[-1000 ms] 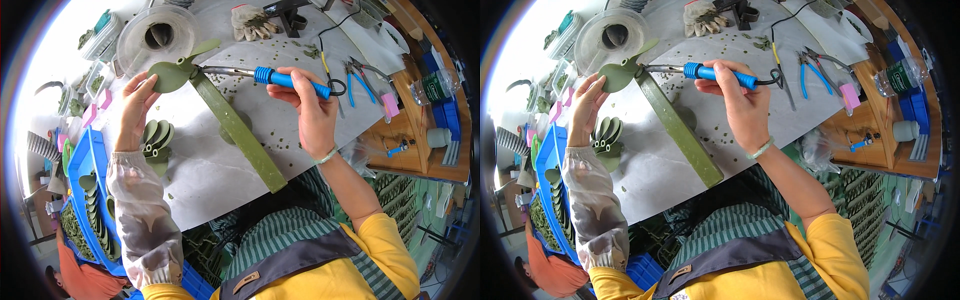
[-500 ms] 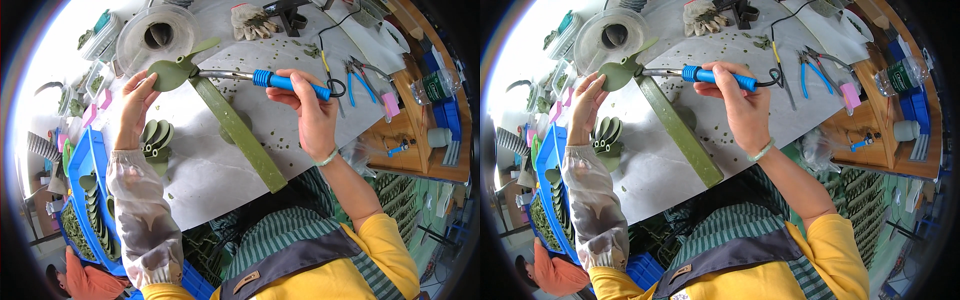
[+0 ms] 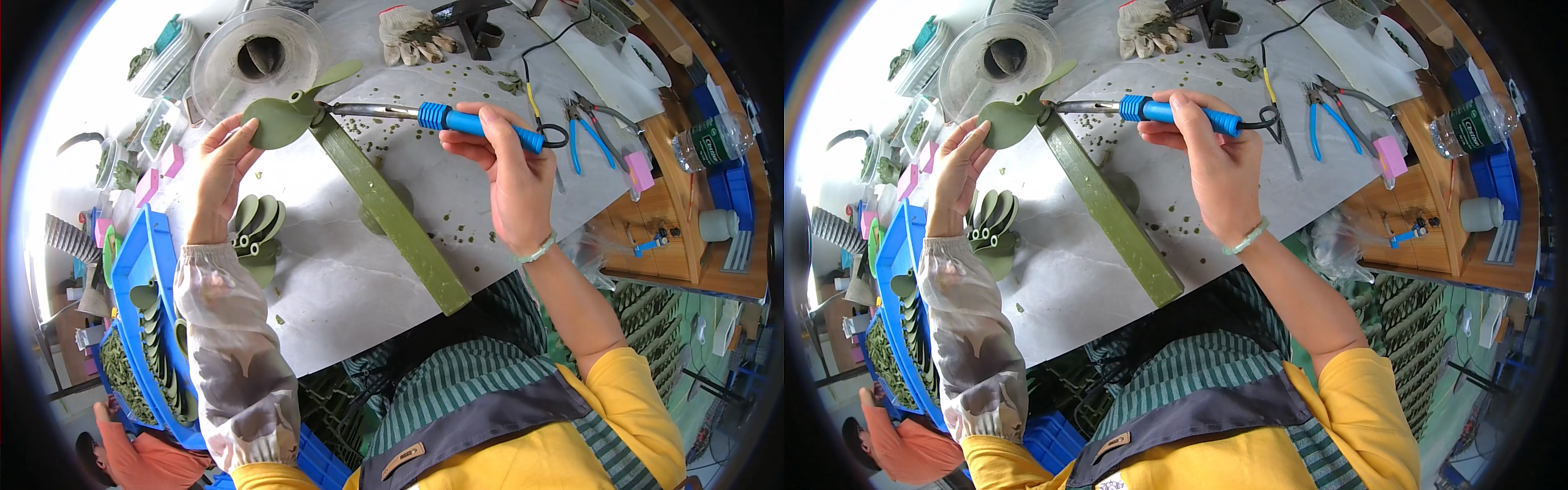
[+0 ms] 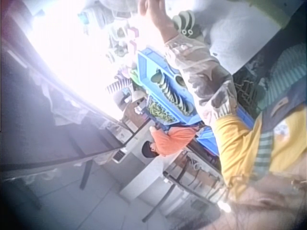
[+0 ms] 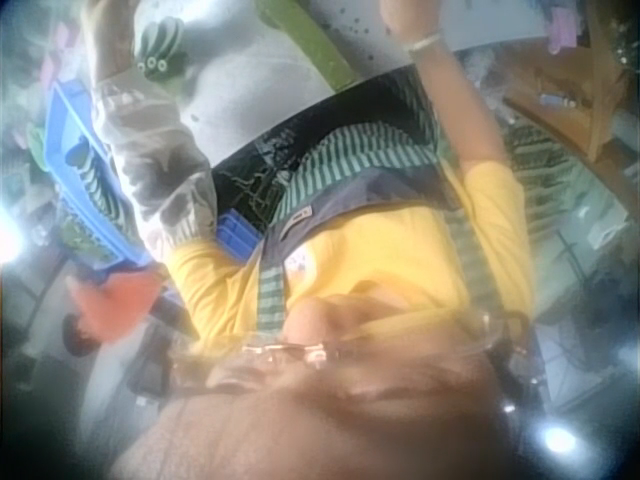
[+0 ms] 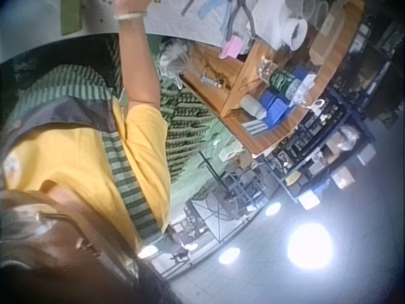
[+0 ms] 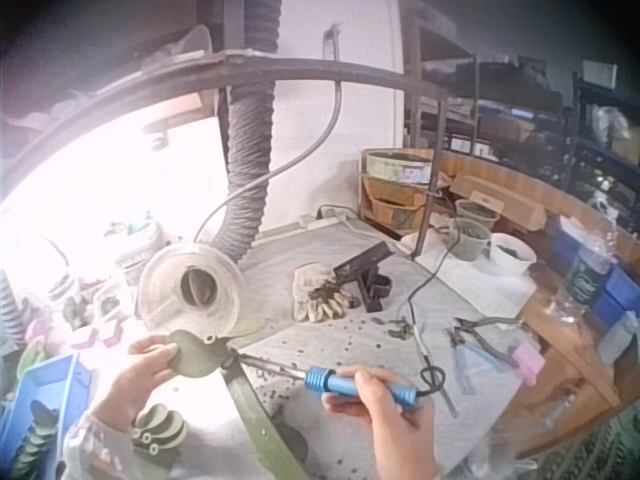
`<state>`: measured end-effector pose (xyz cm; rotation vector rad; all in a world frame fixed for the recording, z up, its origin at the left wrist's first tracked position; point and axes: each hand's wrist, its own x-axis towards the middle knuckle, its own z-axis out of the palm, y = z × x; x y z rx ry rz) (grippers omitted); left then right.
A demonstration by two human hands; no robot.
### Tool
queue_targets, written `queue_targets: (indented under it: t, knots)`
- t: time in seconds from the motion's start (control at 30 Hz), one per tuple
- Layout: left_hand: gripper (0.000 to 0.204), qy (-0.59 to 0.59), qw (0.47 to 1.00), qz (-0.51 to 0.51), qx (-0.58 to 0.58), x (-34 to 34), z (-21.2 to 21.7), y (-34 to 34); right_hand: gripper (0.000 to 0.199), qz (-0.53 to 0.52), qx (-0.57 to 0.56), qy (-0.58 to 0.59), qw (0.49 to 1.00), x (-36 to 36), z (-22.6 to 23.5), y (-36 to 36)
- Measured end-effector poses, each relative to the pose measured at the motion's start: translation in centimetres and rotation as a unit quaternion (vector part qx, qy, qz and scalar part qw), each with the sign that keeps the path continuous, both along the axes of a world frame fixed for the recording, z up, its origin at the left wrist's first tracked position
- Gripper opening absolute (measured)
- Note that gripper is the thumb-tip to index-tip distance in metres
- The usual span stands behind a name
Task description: The person picks up a green plastic part from a bin and places it onto a metal fixture. Using a soldering iron, they apply heat to weld together multiple green components along the fixture before picking up the finished assembly and placing it on the floor.
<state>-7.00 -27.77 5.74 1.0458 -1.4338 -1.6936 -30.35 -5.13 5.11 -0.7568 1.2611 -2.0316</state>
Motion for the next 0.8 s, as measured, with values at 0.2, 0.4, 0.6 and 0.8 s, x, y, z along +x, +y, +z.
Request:
queue_targets:
  t: [0.2,0.4,0.6,0.8]
  knots:
    - [0.025,-0.006,1.000,0.002,-0.001,0.02,0.00,-0.12,0.027,0.006,-0.016,-0.005,1.000,0.03,0.13,0.07]
    - [0.025,-0.005,1.000,0.002,0.001,0.02,-0.08,-0.21,0.026,0.016,-0.012,-0.024,1.000,0.23,0.03,0.36]
    - [0.024,-0.010,1.000,-0.001,0.001,0.09,-0.15,-0.38,0.027,0.019,-0.008,-0.026,0.999,0.33,0.14,0.53]
    - [0.024,-0.008,1.000,0.000,0.003,0.19,-0.17,-0.49,0.028,0.008,-0.008,-0.020,1.000,0.12,0.11,0.08]
